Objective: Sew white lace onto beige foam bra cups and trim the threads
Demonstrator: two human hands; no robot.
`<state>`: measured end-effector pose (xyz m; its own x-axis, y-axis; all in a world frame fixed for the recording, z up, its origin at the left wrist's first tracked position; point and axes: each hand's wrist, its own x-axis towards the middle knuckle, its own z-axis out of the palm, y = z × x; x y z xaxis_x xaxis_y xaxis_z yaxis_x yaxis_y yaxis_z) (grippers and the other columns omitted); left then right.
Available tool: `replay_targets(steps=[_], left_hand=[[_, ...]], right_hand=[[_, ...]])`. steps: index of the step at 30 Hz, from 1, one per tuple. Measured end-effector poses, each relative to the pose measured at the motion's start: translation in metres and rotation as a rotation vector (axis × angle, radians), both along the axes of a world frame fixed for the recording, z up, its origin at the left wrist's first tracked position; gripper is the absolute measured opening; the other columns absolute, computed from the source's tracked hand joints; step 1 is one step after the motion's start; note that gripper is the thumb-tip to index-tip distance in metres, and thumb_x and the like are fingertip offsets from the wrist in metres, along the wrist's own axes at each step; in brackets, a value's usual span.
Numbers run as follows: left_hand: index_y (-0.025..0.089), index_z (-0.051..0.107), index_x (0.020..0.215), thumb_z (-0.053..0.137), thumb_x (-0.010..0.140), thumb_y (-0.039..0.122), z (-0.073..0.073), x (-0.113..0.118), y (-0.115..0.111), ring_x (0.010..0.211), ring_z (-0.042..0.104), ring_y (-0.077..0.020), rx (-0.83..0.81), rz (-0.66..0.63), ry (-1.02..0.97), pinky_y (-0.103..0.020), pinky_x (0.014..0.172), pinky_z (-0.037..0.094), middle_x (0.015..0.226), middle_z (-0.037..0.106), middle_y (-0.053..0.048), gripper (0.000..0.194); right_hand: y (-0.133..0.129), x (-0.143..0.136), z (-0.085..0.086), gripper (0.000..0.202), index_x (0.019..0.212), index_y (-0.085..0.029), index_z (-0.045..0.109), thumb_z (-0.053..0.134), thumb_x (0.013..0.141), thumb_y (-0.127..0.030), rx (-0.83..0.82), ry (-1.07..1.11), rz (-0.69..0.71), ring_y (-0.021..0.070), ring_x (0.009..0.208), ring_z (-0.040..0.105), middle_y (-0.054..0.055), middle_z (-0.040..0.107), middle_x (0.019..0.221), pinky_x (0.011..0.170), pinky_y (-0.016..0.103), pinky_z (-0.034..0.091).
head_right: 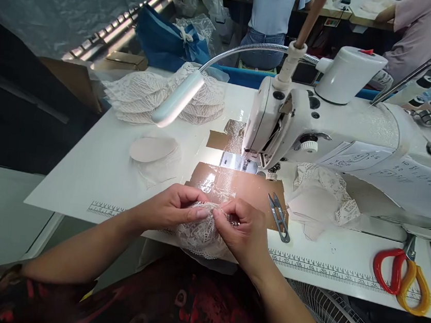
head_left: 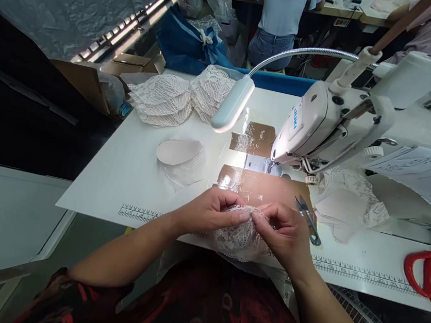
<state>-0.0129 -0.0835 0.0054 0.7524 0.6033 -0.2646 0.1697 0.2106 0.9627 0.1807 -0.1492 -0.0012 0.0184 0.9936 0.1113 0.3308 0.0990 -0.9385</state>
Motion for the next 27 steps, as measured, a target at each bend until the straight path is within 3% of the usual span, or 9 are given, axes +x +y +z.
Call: replay_targets(steps=[3,7,11,14,17,20,23,25,27], left_hand=[[0.011,0.068,0.092,0.063,0.087,0.041,0.0,0.0,0.001,0.068,0.052,-0.0117,-0.051,0.012,-0.022,-0.022,0.062,0.042,0.075,0.059,-0.003,0.031],[0.01,0.065,0.075,0.068,0.083,0.04,-0.003,0.01,-0.005,0.059,0.047,-0.0085,-0.146,0.117,-0.093,-0.02,0.056,0.038,0.065,0.053,0.0,0.031],[0.013,0.057,0.069,0.076,0.073,0.042,-0.009,0.023,-0.011,0.052,0.045,-0.0071,-0.352,0.279,-0.165,-0.019,0.049,0.036,0.059,0.053,0.002,0.035],[0.015,0.052,0.066,0.075,0.07,0.042,-0.003,0.013,-0.003,0.047,0.044,-0.0075,-0.387,0.448,-0.172,-0.019,0.046,0.036,0.056,0.051,0.003,0.035],[0.015,0.056,0.069,0.071,0.072,0.038,0.016,-0.015,0.019,0.05,0.048,-0.0098,-0.07,0.718,-0.065,-0.021,0.049,0.038,0.06,0.054,0.003,0.027],[0.017,0.06,0.071,0.066,0.078,0.032,0.032,-0.03,0.043,0.057,0.046,-0.0118,0.523,0.849,0.17,-0.024,0.057,0.038,0.061,0.052,0.002,0.018],[0.018,0.052,0.059,0.061,0.08,0.027,0.024,-0.005,0.056,0.063,0.044,-0.016,0.941,0.617,0.372,-0.03,0.067,0.037,0.059,0.044,-0.001,0.024],[0.019,0.048,0.057,0.055,0.081,0.024,0.003,0.028,0.057,0.069,0.045,-0.0209,0.98,0.344,0.403,-0.035,0.074,0.037,0.061,0.044,-0.004,0.025],[0.021,0.045,0.055,0.052,0.079,0.021,-0.02,0.061,0.052,0.068,0.044,-0.0233,0.955,0.242,0.387,-0.038,0.073,0.037,0.058,0.041,-0.005,0.025]], right_hand=[[0.0,0.003,0.0,0.017,0.067,-0.02,0.061,0.066,0.081,-0.027,-0.042,0.04,-0.022,0.0136,0.061,0.059,0.002,0.068,0.069,0.054,0.025,0.043],[0.002,0.003,-0.004,0.02,0.069,-0.02,0.059,0.07,0.079,-0.033,-0.182,0.219,-0.029,0.0127,0.059,0.056,-0.001,0.063,0.065,0.053,0.024,0.043],[0.008,0.005,-0.009,0.03,0.093,-0.022,0.059,0.074,0.074,-0.039,-0.371,0.552,-0.007,0.0122,0.059,0.059,-0.003,0.062,0.068,0.056,0.024,0.048],[0.011,0.016,-0.009,0.043,0.107,-0.022,0.057,0.076,0.073,-0.04,-0.383,0.624,-0.037,0.0148,0.069,0.064,0.001,0.067,0.081,0.063,0.028,0.053],[0.009,0.037,-0.004,0.035,0.102,-0.022,0.062,0.076,0.073,-0.038,-0.307,0.563,-0.11,0.0166,0.081,0.066,0.003,0.068,0.09,0.073,0.031,0.055],[0.007,0.059,0.0,0.024,0.093,-0.021,0.067,0.075,0.076,-0.037,-0.256,0.381,-0.115,0.0159,0.081,0.064,0.004,0.067,0.091,0.076,0.029,0.054],[0.013,0.07,0.003,0.02,0.097,-0.022,0.068,0.066,0.083,-0.037,-0.196,0.097,-0.054,0.0169,0.079,0.062,0.004,0.068,0.092,0.071,0.029,0.052],[0.023,0.071,0.005,0.018,0.099,-0.024,0.069,0.06,0.086,-0.034,-0.149,-0.12,-0.002,0.0175,0.077,0.063,0.003,0.069,0.092,0.067,0.029,0.05],[0.034,0.068,0.004,0.019,0.1,-0.025,0.069,0.054,0.088,-0.028,-0.104,-0.322,0.048,0.0182,0.074,0.063,0.002,0.072,0.09,0.064,0.029,0.049]])
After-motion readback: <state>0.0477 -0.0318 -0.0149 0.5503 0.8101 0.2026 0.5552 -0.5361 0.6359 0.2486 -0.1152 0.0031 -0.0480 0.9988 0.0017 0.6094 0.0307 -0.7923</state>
